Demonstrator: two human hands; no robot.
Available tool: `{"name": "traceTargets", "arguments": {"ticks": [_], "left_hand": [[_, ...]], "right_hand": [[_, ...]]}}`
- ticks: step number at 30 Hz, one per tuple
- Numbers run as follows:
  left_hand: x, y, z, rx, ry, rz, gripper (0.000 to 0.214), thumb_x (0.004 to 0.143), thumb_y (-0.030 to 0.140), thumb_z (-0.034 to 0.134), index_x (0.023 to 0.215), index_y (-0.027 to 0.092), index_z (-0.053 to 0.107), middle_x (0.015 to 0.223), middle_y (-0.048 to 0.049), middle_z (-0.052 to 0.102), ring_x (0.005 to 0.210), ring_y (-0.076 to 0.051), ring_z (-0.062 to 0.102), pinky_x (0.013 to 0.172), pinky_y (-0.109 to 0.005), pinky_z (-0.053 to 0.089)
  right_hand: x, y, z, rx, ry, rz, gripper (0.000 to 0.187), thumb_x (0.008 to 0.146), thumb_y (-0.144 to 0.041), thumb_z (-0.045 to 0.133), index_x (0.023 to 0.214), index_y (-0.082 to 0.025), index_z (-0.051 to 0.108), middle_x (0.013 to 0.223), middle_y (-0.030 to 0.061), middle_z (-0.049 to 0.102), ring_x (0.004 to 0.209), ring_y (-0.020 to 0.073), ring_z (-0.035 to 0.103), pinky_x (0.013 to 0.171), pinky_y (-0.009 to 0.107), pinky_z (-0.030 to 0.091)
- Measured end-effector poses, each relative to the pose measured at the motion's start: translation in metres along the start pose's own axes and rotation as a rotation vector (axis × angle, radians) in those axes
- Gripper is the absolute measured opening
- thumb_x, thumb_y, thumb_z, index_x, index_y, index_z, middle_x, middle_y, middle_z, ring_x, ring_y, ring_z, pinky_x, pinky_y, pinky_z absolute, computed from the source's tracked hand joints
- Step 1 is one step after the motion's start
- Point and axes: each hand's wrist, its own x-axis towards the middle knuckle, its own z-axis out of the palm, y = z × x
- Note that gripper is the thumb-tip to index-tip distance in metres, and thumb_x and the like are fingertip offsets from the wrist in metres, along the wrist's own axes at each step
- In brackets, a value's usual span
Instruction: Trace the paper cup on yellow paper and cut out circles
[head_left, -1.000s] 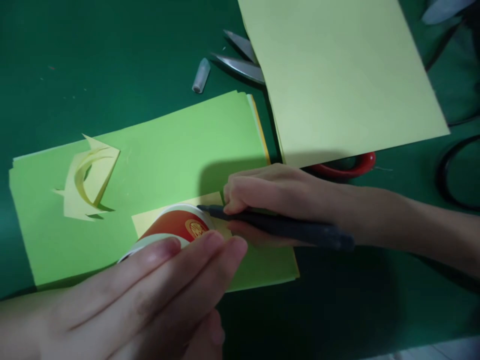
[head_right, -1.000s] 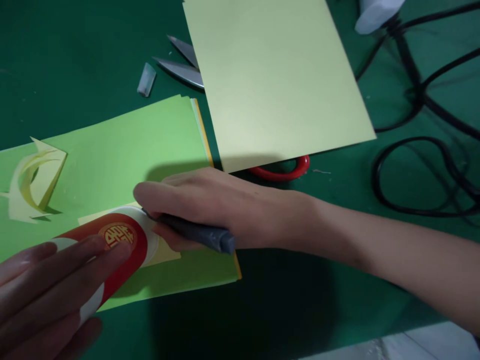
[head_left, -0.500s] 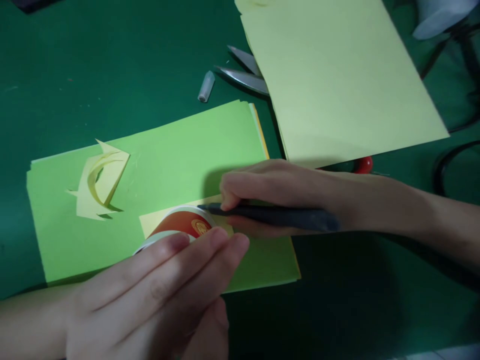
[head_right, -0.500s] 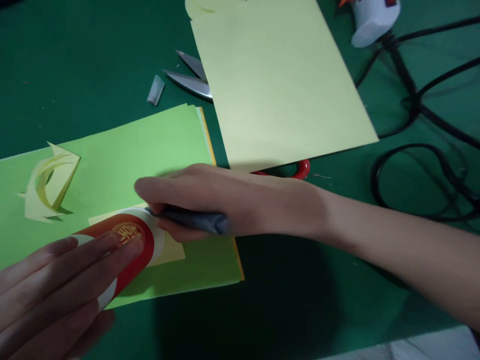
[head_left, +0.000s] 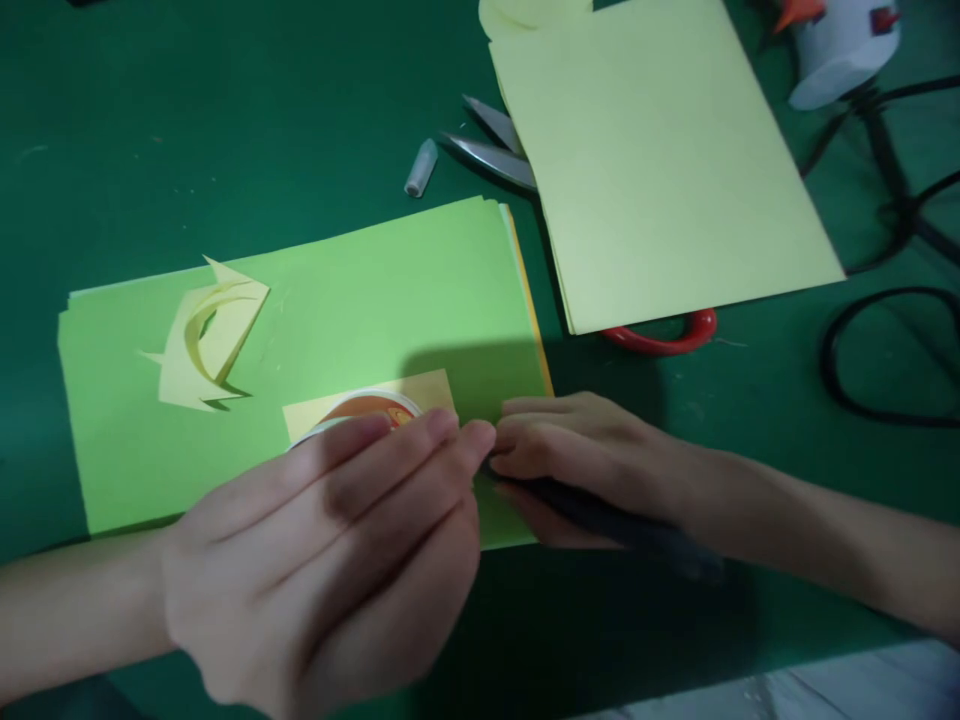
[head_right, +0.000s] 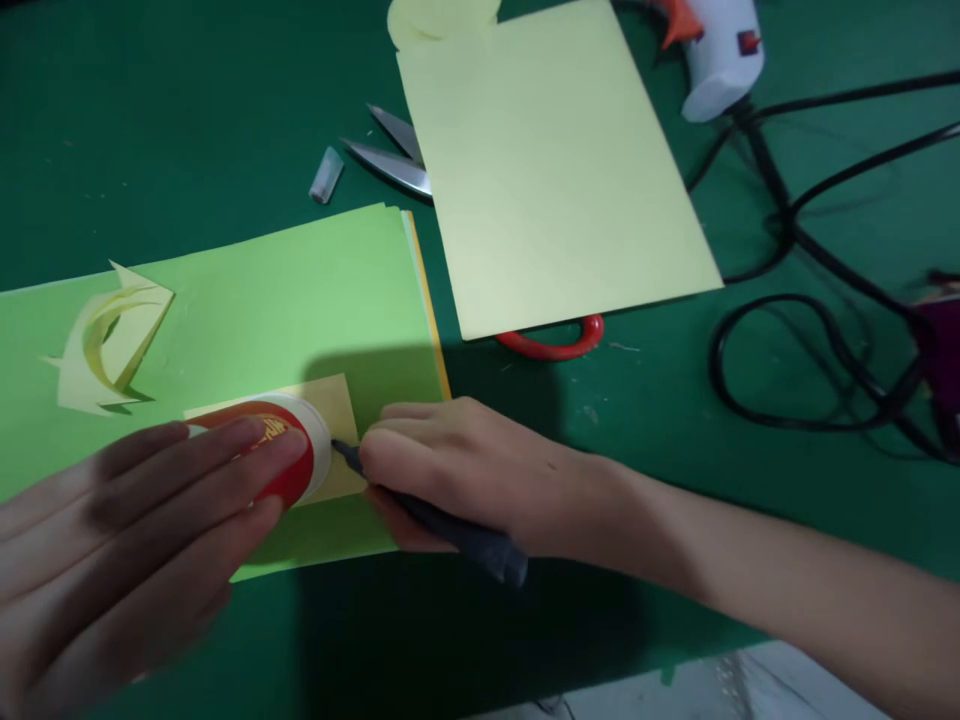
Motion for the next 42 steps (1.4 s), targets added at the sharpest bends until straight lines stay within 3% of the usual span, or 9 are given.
{"name": "traceTargets", "arguments": {"ticks": [3, 7, 10, 14, 20, 28, 33, 36, 42], "left_hand": [[0.005, -0.006, 0.002, 0.136, 0.045, 0.230, 0.022, 0.079, 0.008, 0.045, 0.083, 0.011, 0.066, 0.088, -0.0059, 0.070, 0.086, -0.017, 0.066, 0.085, -0.023, 0.054], [0.005, -0.010, 0.001, 0.190, 0.032, 0.309, 0.030, 0.080, 0.008, 0.038, 0.085, 0.010, 0.067, 0.091, -0.0076, 0.070, 0.087, -0.018, 0.066, 0.080, -0.024, 0.056], [0.000, -0.010, 0.001, 0.173, -0.029, 0.310, 0.030, 0.080, 0.010, 0.038, 0.090, 0.010, 0.066, 0.098, -0.0089, 0.068, 0.095, -0.020, 0.063, 0.086, -0.026, 0.053], [-0.010, -0.010, 0.008, 0.094, 0.008, 0.254, 0.032, 0.083, 0.011, 0.036, 0.101, 0.007, 0.062, 0.111, -0.0124, 0.062, 0.111, -0.022, 0.054, 0.098, -0.032, 0.044], [-0.017, -0.009, 0.010, -0.016, -0.023, 0.192, 0.037, 0.085, 0.013, 0.032, 0.113, 0.006, 0.054, 0.121, -0.0122, 0.055, 0.119, -0.020, 0.046, 0.105, -0.037, 0.034], [-0.011, -0.018, 0.002, 0.002, -0.079, 0.258, 0.036, 0.088, 0.018, 0.030, 0.112, 0.018, 0.056, 0.120, 0.0005, 0.057, 0.113, -0.011, 0.051, 0.100, -0.025, 0.039], [-0.011, -0.022, 0.004, 0.005, -0.082, 0.304, 0.035, 0.089, 0.019, 0.031, 0.115, 0.016, 0.054, 0.119, -0.0008, 0.059, 0.110, -0.013, 0.053, 0.100, -0.025, 0.039], [-0.013, -0.022, 0.005, -0.031, -0.074, 0.288, 0.037, 0.088, 0.018, 0.031, 0.117, 0.014, 0.053, 0.119, -0.0029, 0.058, 0.113, -0.015, 0.051, 0.103, -0.027, 0.035], [-0.013, -0.018, 0.008, -0.149, -0.018, 0.244, 0.036, 0.087, 0.019, 0.032, 0.110, 0.011, 0.058, 0.115, -0.0053, 0.061, 0.109, -0.017, 0.055, 0.103, -0.025, 0.036]], "right_hand": [[-0.003, -0.006, 0.013, -0.102, -0.008, -0.090, 0.020, 0.080, 0.000, 0.046, 0.066, -0.015, 0.044, 0.064, -0.0023, 0.048, 0.060, 0.0082, 0.038, 0.051, 0.020, 0.030], [0.001, -0.012, 0.025, -0.253, -0.008, -0.197, 0.024, 0.083, -0.002, 0.041, 0.064, -0.013, 0.049, 0.059, 0.0004, 0.051, 0.056, 0.0108, 0.036, 0.047, 0.024, 0.028], [-0.003, -0.011, 0.029, -0.251, 0.010, -0.188, 0.021, 0.082, -0.003, 0.046, 0.065, -0.014, 0.047, 0.062, 0.0000, 0.053, 0.058, 0.0105, 0.039, 0.050, 0.024, 0.030], [-0.008, -0.007, 0.031, -0.238, 0.069, -0.149, 0.021, 0.077, 0.001, 0.048, 0.067, -0.017, 0.042, 0.063, -0.0019, 0.050, 0.059, 0.0097, 0.040, 0.050, 0.023, 0.031], [-0.003, -0.009, 0.035, -0.368, 0.105, -0.247, 0.019, 0.081, -0.004, 0.047, 0.071, -0.019, 0.039, 0.059, -0.0028, 0.049, 0.055, 0.0109, 0.042, 0.049, 0.024, 0.031], [-0.003, -0.012, 0.040, -0.497, 0.163, -0.292, 0.019, 0.078, -0.005, 0.047, 0.072, -0.020, 0.037, 0.056, -0.0046, 0.048, 0.053, 0.0115, 0.041, 0.047, 0.024, 0.030], [0.006, -0.018, 0.042, -0.485, 0.060, -0.299, 0.020, 0.079, -0.003, 0.043, 0.066, -0.017, 0.044, 0.055, -0.0025, 0.052, 0.052, 0.0106, 0.038, 0.045, 0.024, 0.029], [0.012, -0.022, 0.046, -0.449, -0.039, -0.221, 0.025, 0.083, -0.005, 0.036, 0.063, -0.016, 0.047, 0.057, -0.0011, 0.054, 0.051, 0.0092, 0.040, 0.043, 0.023, 0.028], [0.005, -0.029, 0.051, -0.549, 0.058, -0.231, 0.029, 0.083, -0.007, 0.040, 0.058, -0.016, 0.049, 0.054, 0.0017, 0.055, 0.051, 0.0127, 0.043, 0.042, 0.027, 0.029]]}}
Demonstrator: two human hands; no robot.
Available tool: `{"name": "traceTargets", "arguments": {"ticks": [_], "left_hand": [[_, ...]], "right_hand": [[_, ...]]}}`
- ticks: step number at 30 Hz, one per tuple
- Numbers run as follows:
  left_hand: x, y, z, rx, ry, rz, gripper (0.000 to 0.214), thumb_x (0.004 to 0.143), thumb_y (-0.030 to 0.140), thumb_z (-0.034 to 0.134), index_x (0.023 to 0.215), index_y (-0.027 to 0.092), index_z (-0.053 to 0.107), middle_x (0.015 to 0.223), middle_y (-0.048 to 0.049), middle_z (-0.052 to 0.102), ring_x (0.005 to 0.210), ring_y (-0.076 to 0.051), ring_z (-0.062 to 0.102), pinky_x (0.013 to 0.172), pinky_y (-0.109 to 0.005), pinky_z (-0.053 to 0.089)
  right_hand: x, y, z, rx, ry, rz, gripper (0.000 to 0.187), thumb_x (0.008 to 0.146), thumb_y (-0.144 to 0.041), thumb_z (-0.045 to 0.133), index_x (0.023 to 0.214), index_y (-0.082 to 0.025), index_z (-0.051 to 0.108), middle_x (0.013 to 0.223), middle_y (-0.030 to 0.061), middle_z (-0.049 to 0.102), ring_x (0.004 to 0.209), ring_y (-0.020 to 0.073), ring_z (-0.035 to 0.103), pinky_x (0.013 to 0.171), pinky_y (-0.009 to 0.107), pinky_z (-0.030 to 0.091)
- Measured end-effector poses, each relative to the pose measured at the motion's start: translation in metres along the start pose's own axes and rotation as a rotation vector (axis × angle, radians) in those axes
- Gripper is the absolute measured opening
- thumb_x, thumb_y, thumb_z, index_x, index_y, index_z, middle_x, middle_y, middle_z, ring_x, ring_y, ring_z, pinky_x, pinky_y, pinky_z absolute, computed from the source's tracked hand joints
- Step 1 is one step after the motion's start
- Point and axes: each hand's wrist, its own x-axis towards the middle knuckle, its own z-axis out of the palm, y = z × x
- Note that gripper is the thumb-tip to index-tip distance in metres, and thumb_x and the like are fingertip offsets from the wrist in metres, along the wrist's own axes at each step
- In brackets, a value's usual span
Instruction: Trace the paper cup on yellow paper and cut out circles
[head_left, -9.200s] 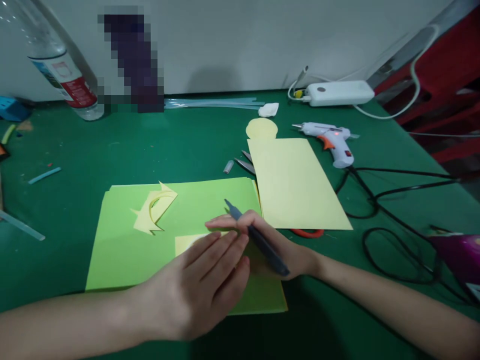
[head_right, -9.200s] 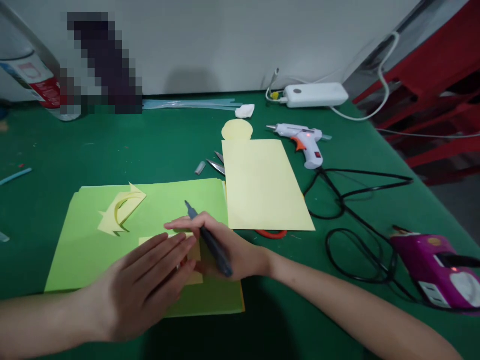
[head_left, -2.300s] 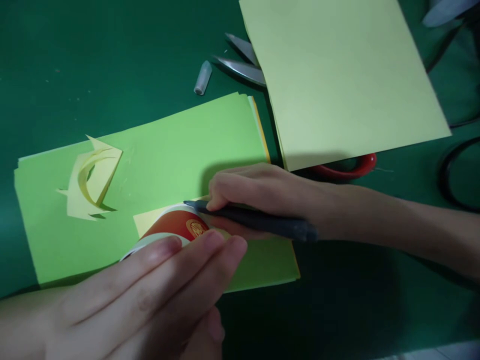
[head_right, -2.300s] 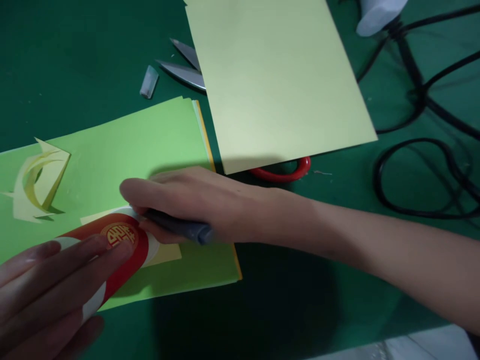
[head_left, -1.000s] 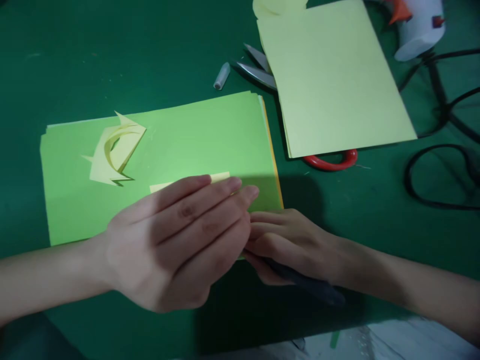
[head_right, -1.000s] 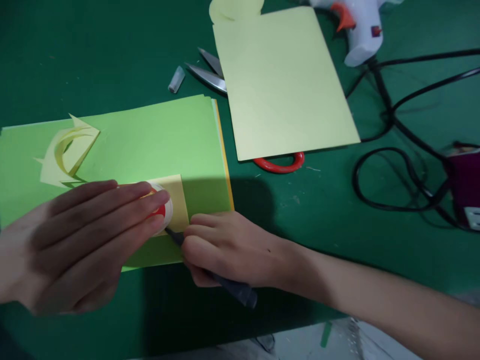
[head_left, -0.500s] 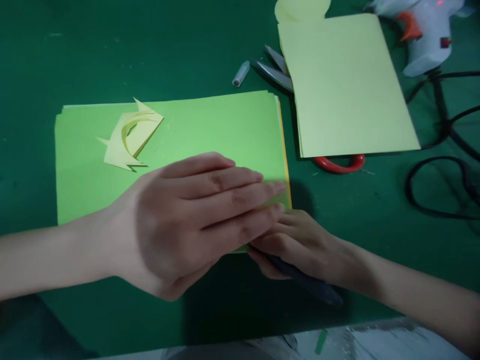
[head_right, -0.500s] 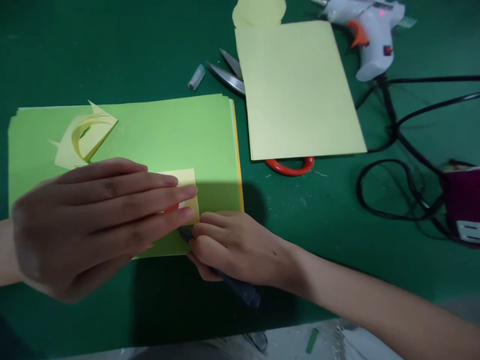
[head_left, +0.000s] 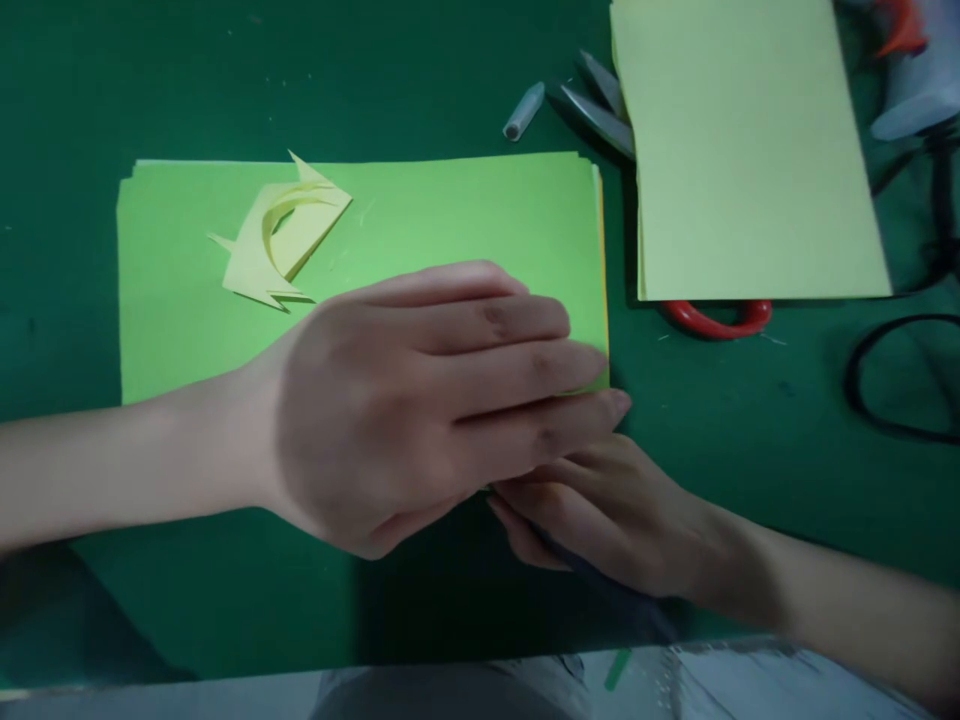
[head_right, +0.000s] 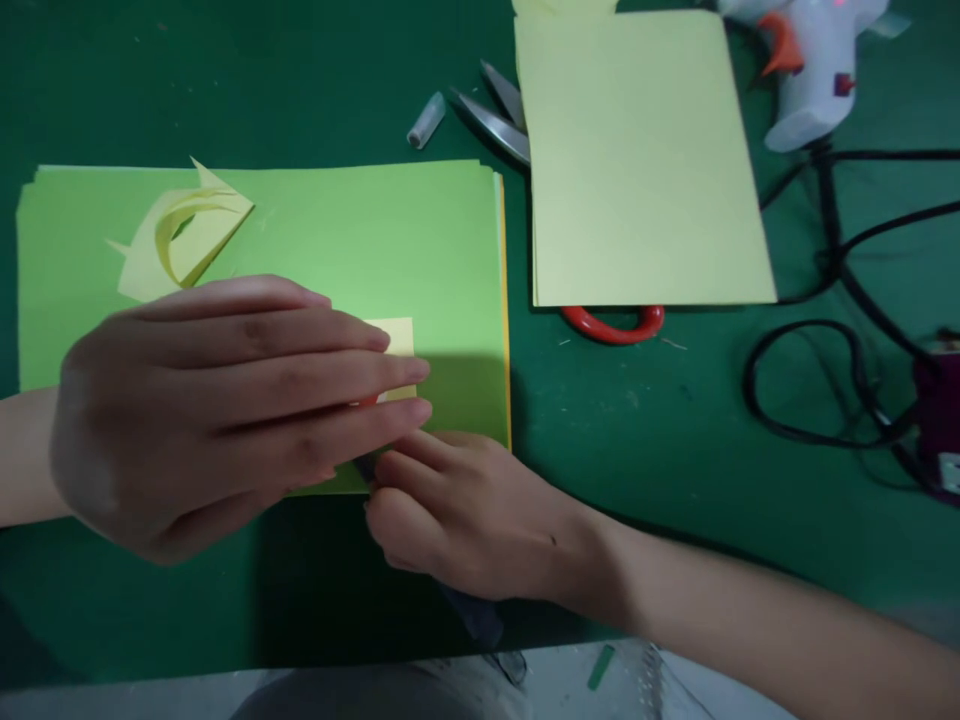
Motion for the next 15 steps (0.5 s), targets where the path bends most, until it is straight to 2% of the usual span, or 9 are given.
{"name": "traceTargets", "arguments": {"ticks": [2, 6, 9, 11, 15], "left_hand": [[0.0010, 0.0022, 0.0013, -0.010, 0.024, -0.044, 0.037, 0.086, 0.020, 0.029, 0.108, 0.012, 0.059, 0.113, -0.0030, 0.062, 0.109, -0.016, 0.055, 0.102, -0.026, 0.036], [0.0031, 0.0058, 0.0012, -0.021, 0.007, -0.083, 0.037, 0.083, 0.021, 0.030, 0.106, 0.013, 0.058, 0.112, -0.0019, 0.062, 0.108, -0.015, 0.054, 0.101, -0.027, 0.036], [0.0046, 0.0070, -0.0008, -0.018, -0.003, -0.106, 0.035, 0.082, 0.019, 0.034, 0.106, 0.013, 0.059, 0.112, -0.0015, 0.063, 0.107, -0.014, 0.055, 0.099, -0.026, 0.037], [0.0052, 0.0071, -0.0014, -0.021, -0.013, -0.123, 0.037, 0.082, 0.021, 0.030, 0.105, 0.014, 0.059, 0.112, 0.0004, 0.063, 0.107, -0.013, 0.054, 0.097, -0.026, 0.038], [0.0054, 0.0065, -0.0001, -0.036, 0.006, -0.111, 0.038, 0.082, 0.021, 0.030, 0.104, 0.012, 0.059, 0.111, -0.0016, 0.063, 0.107, -0.013, 0.055, 0.097, -0.026, 0.038]], "right_hand": [[-0.0011, -0.0013, -0.0012, 0.017, -0.004, 0.022, 0.029, 0.085, -0.008, 0.039, 0.059, -0.016, 0.050, 0.054, 0.0023, 0.056, 0.052, 0.0131, 0.046, 0.042, 0.026, 0.031], [-0.0006, -0.0014, -0.0049, 0.115, -0.098, 0.088, 0.034, 0.087, -0.006, 0.030, 0.060, -0.017, 0.048, 0.056, 0.0022, 0.057, 0.050, 0.0112, 0.046, 0.042, 0.024, 0.034], [-0.0028, -0.0007, -0.0081, 0.002, -0.058, 0.090, 0.028, 0.085, -0.007, 0.038, 0.060, -0.017, 0.048, 0.053, 0.0022, 0.055, 0.051, 0.0130, 0.045, 0.043, 0.026, 0.033], [-0.0043, -0.0003, -0.0091, -0.040, -0.037, 0.086, 0.026, 0.084, -0.007, 0.042, 0.061, -0.018, 0.047, 0.053, 0.0020, 0.055, 0.053, 0.0136, 0.045, 0.043, 0.026, 0.033], [-0.0042, 0.0002, -0.0075, 0.013, -0.048, 0.014, 0.026, 0.085, -0.008, 0.042, 0.062, -0.017, 0.049, 0.054, 0.0014, 0.055, 0.052, 0.0123, 0.044, 0.044, 0.027, 0.032]]}}
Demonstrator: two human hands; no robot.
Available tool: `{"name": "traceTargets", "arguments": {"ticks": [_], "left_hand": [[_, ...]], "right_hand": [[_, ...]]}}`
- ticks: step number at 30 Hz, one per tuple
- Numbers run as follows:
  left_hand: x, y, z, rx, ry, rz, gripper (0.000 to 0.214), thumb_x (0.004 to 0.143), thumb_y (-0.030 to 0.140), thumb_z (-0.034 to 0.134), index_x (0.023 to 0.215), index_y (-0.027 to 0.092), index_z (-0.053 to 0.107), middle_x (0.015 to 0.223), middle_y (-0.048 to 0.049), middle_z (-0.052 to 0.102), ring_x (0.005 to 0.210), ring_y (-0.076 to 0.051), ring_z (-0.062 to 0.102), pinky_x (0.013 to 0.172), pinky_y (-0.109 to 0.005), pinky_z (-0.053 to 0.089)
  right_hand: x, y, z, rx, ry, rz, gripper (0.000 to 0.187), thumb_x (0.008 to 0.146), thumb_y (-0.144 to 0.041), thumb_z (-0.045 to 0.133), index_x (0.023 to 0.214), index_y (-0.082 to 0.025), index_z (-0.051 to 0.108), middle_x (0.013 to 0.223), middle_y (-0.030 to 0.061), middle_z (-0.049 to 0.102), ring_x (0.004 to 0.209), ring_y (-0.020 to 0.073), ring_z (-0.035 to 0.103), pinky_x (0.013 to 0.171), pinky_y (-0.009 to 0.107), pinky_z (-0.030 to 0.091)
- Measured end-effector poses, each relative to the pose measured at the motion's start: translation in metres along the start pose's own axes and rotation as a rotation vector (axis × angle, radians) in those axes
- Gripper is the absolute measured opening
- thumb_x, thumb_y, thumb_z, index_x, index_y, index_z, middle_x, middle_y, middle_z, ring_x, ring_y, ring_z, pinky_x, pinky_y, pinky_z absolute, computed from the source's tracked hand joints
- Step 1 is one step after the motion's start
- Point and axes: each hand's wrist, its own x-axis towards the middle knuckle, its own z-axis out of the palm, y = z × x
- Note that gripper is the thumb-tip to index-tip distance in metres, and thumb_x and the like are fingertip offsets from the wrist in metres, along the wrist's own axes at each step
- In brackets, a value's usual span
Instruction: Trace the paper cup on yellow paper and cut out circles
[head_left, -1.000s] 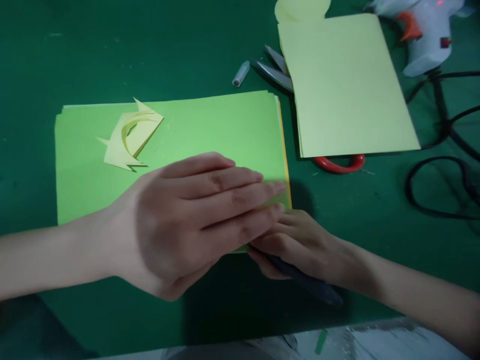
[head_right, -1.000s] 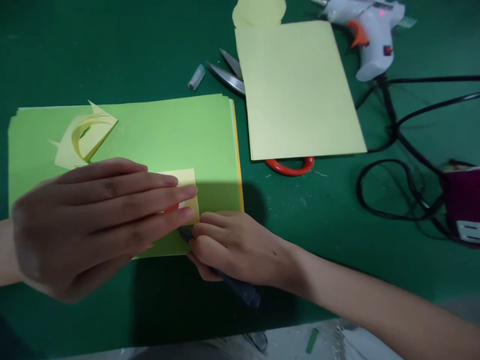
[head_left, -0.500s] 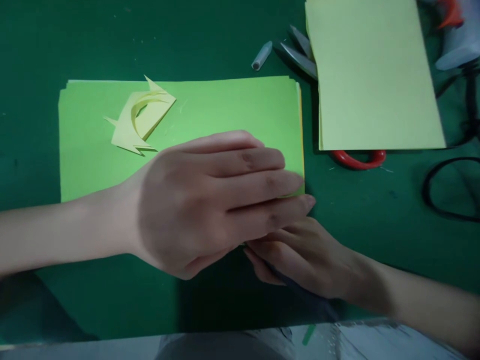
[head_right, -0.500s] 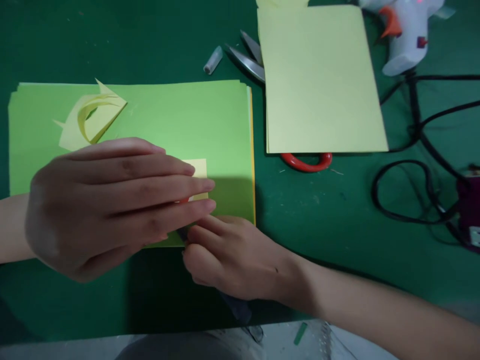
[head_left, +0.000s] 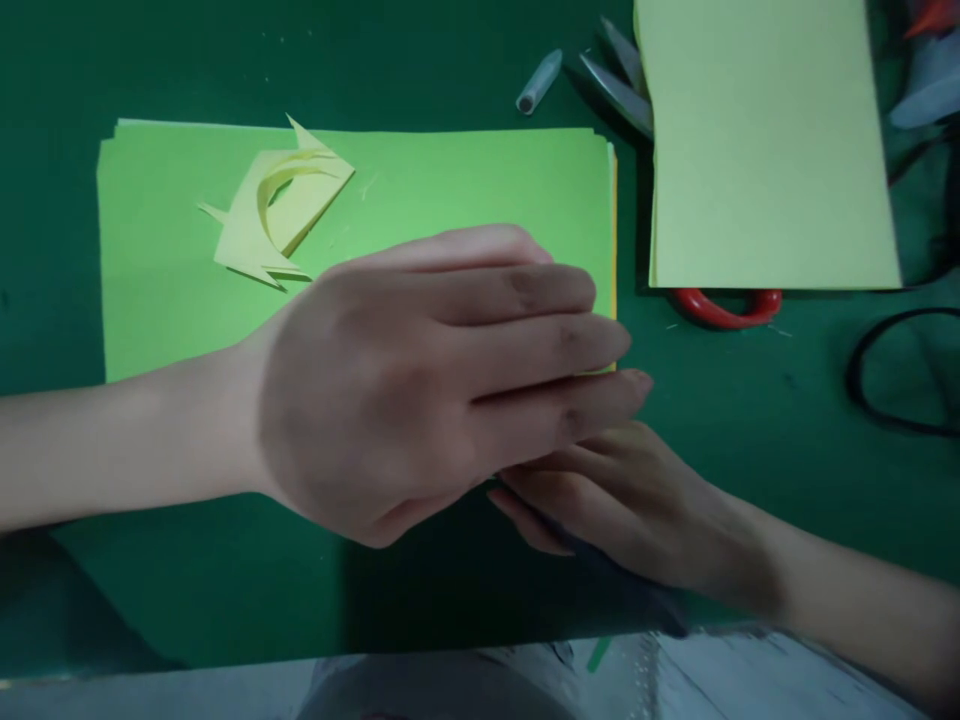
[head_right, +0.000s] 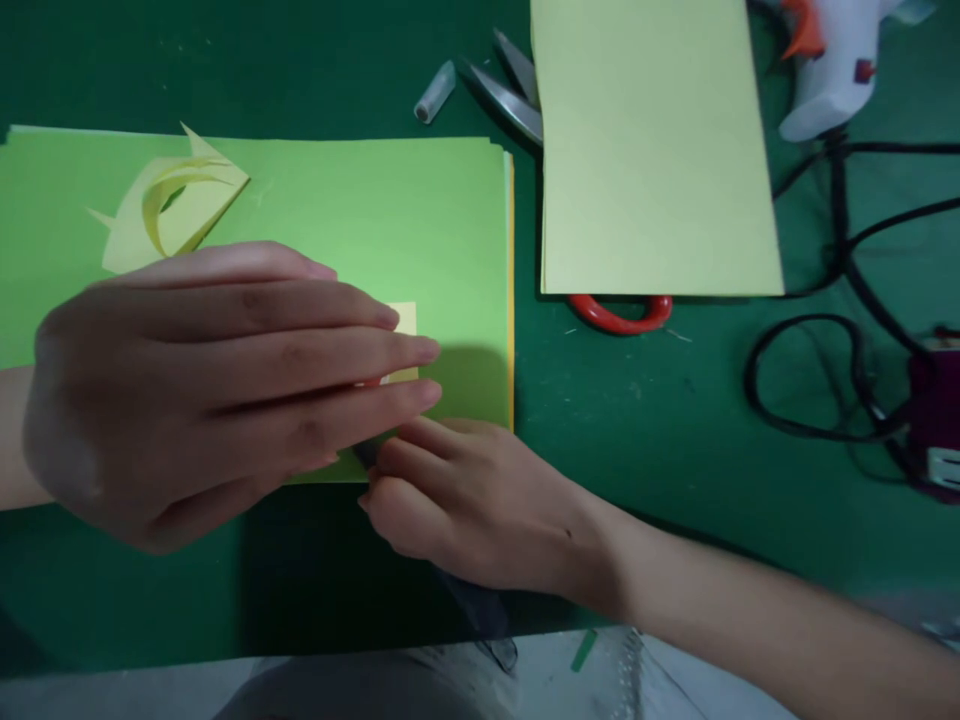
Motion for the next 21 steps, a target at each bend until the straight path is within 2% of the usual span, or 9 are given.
{"name": "traceTargets", "arguments": {"ticks": [4, 7, 11, 15, 17, 21], "left_hand": [[0.000, -0.001, -0.001, 0.018, -0.025, 0.002, 0.038, 0.082, 0.022, 0.030, 0.105, 0.015, 0.059, 0.113, 0.0023, 0.062, 0.106, -0.012, 0.055, 0.097, -0.024, 0.039], [0.002, -0.004, -0.005, 0.027, -0.071, 0.043, 0.036, 0.083, 0.022, 0.033, 0.107, 0.015, 0.058, 0.114, 0.0016, 0.061, 0.108, -0.013, 0.054, 0.096, -0.025, 0.040], [0.004, -0.007, -0.007, 0.027, -0.090, 0.082, 0.034, 0.083, 0.021, 0.036, 0.109, 0.014, 0.058, 0.114, -0.0004, 0.060, 0.107, -0.012, 0.054, 0.095, -0.024, 0.039], [0.005, -0.007, -0.004, 0.021, -0.088, 0.071, 0.039, 0.082, 0.023, 0.030, 0.107, 0.013, 0.058, 0.112, 0.0018, 0.060, 0.108, -0.012, 0.052, 0.095, -0.024, 0.039], [0.005, -0.005, -0.003, 0.003, -0.084, 0.072, 0.043, 0.082, 0.026, 0.027, 0.106, 0.011, 0.059, 0.111, -0.0013, 0.061, 0.106, -0.013, 0.054, 0.094, -0.025, 0.039], [0.006, -0.003, -0.004, -0.051, -0.051, 0.037, 0.062, 0.081, 0.033, 0.009, 0.104, 0.007, 0.060, 0.109, -0.0072, 0.061, 0.104, -0.014, 0.054, 0.093, -0.027, 0.037]], "right_hand": [[0.003, 0.000, 0.005, -0.019, 0.028, -0.011, 0.024, 0.084, -0.007, 0.044, 0.063, -0.015, 0.051, 0.056, 0.0019, 0.057, 0.054, 0.0131, 0.046, 0.045, 0.027, 0.032], [0.010, -0.004, 0.011, -0.025, 0.039, 0.002, 0.029, 0.085, -0.007, 0.037, 0.061, -0.017, 0.049, 0.056, 0.0013, 0.058, 0.053, 0.0129, 0.047, 0.045, 0.027, 0.030], [0.020, -0.015, 0.022, -0.156, 0.146, -0.022, 0.025, 0.082, -0.006, 0.036, 0.063, -0.018, 0.046, 0.055, 0.0002, 0.059, 0.051, 0.0146, 0.048, 0.043, 0.028, 0.026], [0.023, -0.028, 0.027, -0.341, 0.144, -0.024, 0.018, 0.080, -0.007, 0.039, 0.069, -0.018, 0.047, 0.048, -0.0005, 0.058, 0.040, 0.0148, 0.046, 0.038, 0.028, 0.023], [0.025, -0.033, 0.028, -0.372, 0.120, -0.008, 0.017, 0.079, -0.006, 0.040, 0.069, -0.018, 0.046, 0.046, -0.0004, 0.057, 0.038, 0.0146, 0.046, 0.037, 0.027, 0.024], [0.034, -0.039, 0.029, -0.433, 0.137, 0.034, 0.021, 0.083, -0.007, 0.036, 0.074, -0.018, 0.050, 0.044, -0.0013, 0.057, 0.037, 0.0148, 0.046, 0.037, 0.028, 0.027]]}}
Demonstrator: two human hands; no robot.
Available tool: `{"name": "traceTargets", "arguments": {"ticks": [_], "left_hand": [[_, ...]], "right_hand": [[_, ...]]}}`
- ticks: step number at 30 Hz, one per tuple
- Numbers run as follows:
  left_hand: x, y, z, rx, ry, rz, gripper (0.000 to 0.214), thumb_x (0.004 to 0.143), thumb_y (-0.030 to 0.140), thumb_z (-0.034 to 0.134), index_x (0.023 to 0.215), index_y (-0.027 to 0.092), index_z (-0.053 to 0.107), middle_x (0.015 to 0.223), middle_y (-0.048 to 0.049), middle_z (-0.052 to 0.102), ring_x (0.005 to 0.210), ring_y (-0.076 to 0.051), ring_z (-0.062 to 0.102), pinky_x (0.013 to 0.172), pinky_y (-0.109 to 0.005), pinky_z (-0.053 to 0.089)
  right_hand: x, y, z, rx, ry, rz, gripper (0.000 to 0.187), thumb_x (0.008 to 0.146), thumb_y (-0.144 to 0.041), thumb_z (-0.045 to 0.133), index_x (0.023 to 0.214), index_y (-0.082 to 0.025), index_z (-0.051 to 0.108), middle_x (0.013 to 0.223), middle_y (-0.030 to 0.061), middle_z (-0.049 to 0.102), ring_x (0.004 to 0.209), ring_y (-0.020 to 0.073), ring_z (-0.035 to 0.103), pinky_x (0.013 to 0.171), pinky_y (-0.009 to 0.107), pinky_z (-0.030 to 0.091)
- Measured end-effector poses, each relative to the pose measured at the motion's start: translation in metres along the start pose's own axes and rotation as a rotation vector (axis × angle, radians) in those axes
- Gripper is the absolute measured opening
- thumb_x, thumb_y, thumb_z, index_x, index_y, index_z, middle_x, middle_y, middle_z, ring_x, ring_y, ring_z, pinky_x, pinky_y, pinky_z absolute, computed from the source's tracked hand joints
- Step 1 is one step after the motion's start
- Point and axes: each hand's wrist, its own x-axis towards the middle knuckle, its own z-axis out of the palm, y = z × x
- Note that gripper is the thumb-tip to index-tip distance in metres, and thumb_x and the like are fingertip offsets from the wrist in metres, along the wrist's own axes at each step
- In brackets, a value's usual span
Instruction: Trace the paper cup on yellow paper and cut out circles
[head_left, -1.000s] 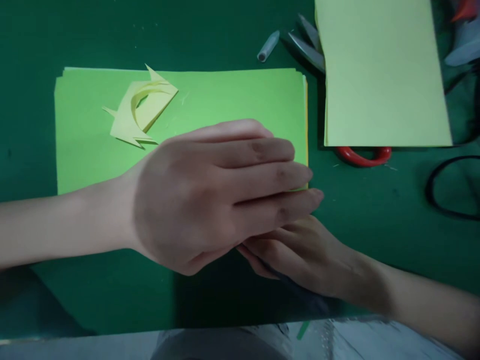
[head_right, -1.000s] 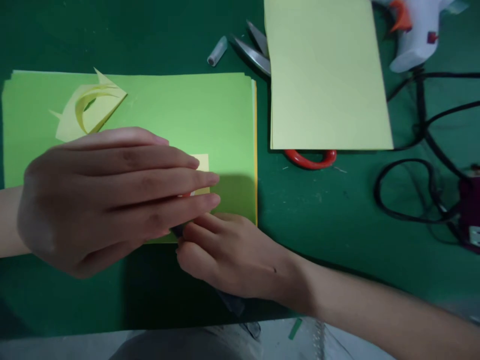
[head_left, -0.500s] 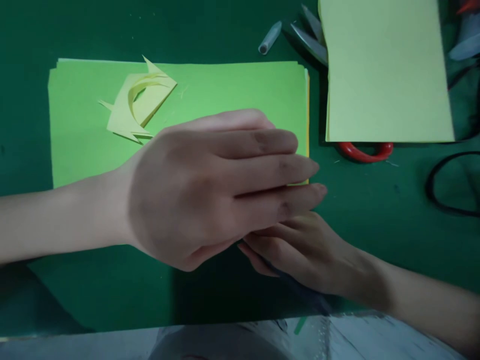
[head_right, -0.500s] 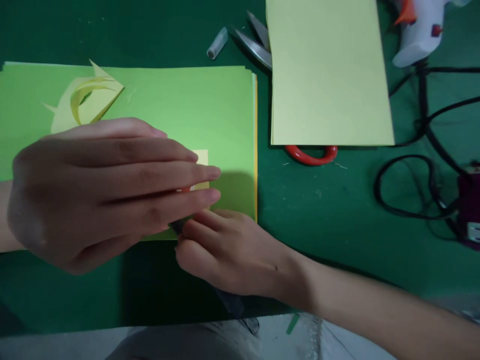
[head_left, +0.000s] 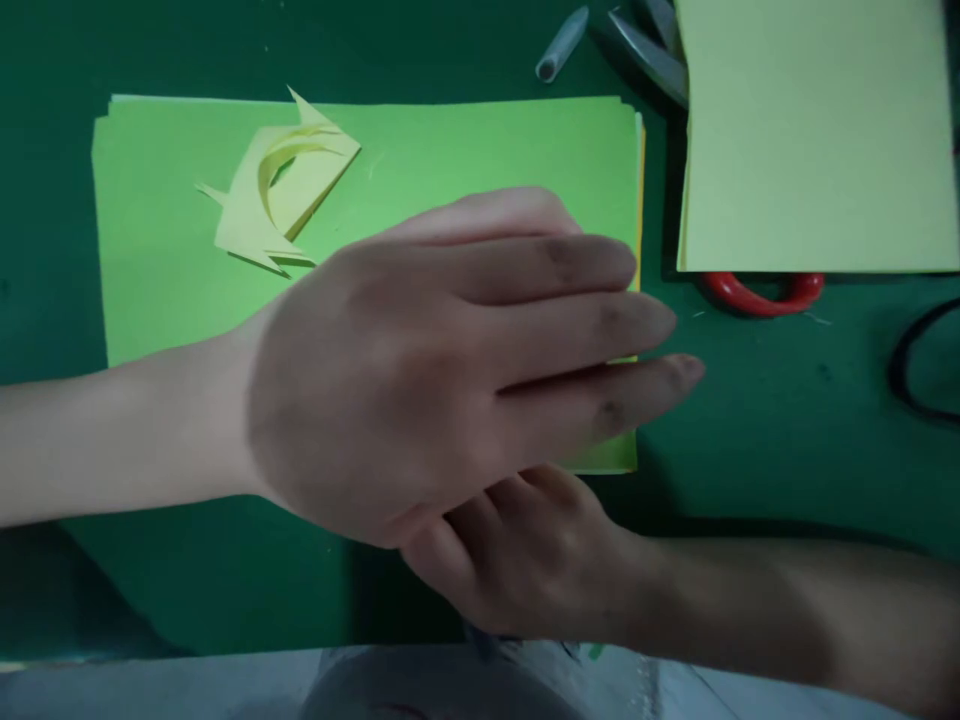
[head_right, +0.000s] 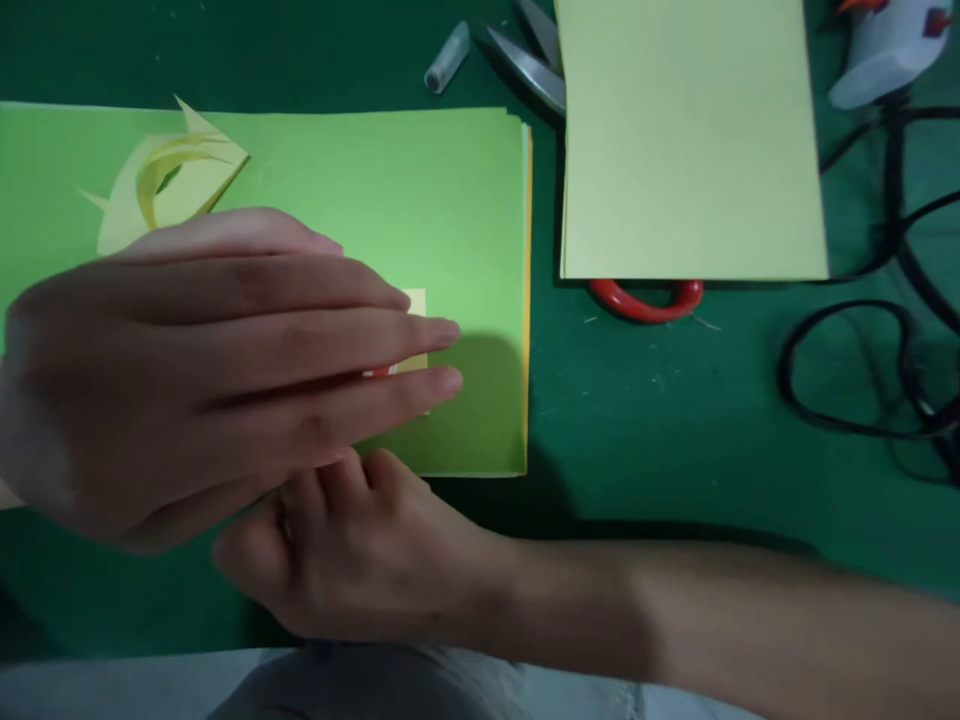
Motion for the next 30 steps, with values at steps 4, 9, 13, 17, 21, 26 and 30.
{"name": "traceTargets", "arguments": {"ticks": [4, 9, 13, 17, 21, 26, 30], "left_hand": [[0.002, 0.000, -0.002, 0.005, 0.027, 0.031, 0.064, 0.079, 0.034, 0.009, 0.101, 0.005, 0.062, 0.104, -0.0093, 0.063, 0.099, -0.016, 0.056, 0.090, -0.028, 0.038], [0.002, 0.000, -0.001, 0.083, -0.018, 0.087, 0.059, 0.077, 0.030, 0.015, 0.104, 0.004, 0.061, 0.105, -0.0113, 0.062, 0.099, -0.017, 0.055, 0.090, -0.031, 0.036], [0.003, -0.001, 0.000, 0.103, -0.060, 0.108, 0.061, 0.077, 0.029, 0.013, 0.107, 0.003, 0.059, 0.108, -0.0135, 0.060, 0.100, -0.020, 0.053, 0.089, -0.035, 0.036], [0.007, -0.001, -0.001, 0.090, -0.044, 0.102, 0.067, 0.078, 0.029, 0.005, 0.101, 0.002, 0.062, 0.102, -0.0119, 0.062, 0.096, -0.017, 0.055, 0.085, -0.032, 0.039], [0.009, 0.000, -0.001, 0.042, 0.012, 0.117, 0.073, 0.078, 0.031, -0.001, 0.094, -0.001, 0.064, 0.095, -0.0133, 0.064, 0.091, -0.018, 0.057, 0.080, -0.030, 0.043], [0.006, 0.001, 0.000, 0.094, -0.041, 0.099, 0.070, 0.080, 0.030, 0.001, 0.102, 0.003, 0.062, 0.102, -0.0109, 0.063, 0.097, -0.016, 0.055, 0.084, -0.030, 0.041], [0.007, 0.000, 0.000, 0.122, -0.003, 0.104, 0.063, 0.081, 0.028, 0.008, 0.100, 0.006, 0.064, 0.100, -0.0086, 0.064, 0.094, -0.014, 0.058, 0.083, -0.024, 0.042]], "right_hand": [[0.007, -0.006, 0.000, -0.023, -0.001, 0.022, 0.026, 0.084, -0.004, 0.034, 0.079, -0.016, 0.057, 0.041, -0.0011, 0.056, 0.036, 0.0156, 0.045, 0.036, 0.029, 0.030], [0.008, -0.010, 0.001, -0.022, -0.038, 0.046, 0.027, 0.085, -0.006, 0.035, 0.081, -0.015, 0.061, 0.046, 0.0016, 0.060, 0.039, 0.0157, 0.047, 0.038, 0.030, 0.035], [0.009, -0.010, 0.001, -0.033, -0.040, 0.023, 0.028, 0.084, -0.005, 0.035, 0.083, -0.015, 0.062, 0.046, 0.0015, 0.058, 0.040, 0.0145, 0.044, 0.038, 0.029, 0.035], [0.009, -0.009, 0.001, -0.036, -0.044, 0.025, 0.026, 0.084, -0.006, 0.038, 0.080, -0.015, 0.062, 0.048, 0.0023, 0.058, 0.041, 0.0144, 0.045, 0.038, 0.029, 0.035], [0.009, -0.006, 0.002, -0.025, -0.053, -0.003, 0.028, 0.083, -0.004, 0.035, 0.083, -0.015, 0.061, 0.048, 0.0017, 0.058, 0.041, 0.0142, 0.044, 0.038, 0.029, 0.035], [0.008, -0.005, 0.001, -0.046, -0.042, -0.001, 0.025, 0.084, -0.005, 0.036, 0.082, -0.016, 0.059, 0.046, 0.0002, 0.056, 0.041, 0.0140, 0.045, 0.039, 0.029, 0.035], [0.004, 0.000, 0.000, -0.017, -0.043, -0.030, 0.023, 0.083, -0.005, 0.035, 0.082, -0.016, 0.056, 0.048, 0.0006, 0.057, 0.041, 0.0145, 0.045, 0.040, 0.029, 0.032]]}}
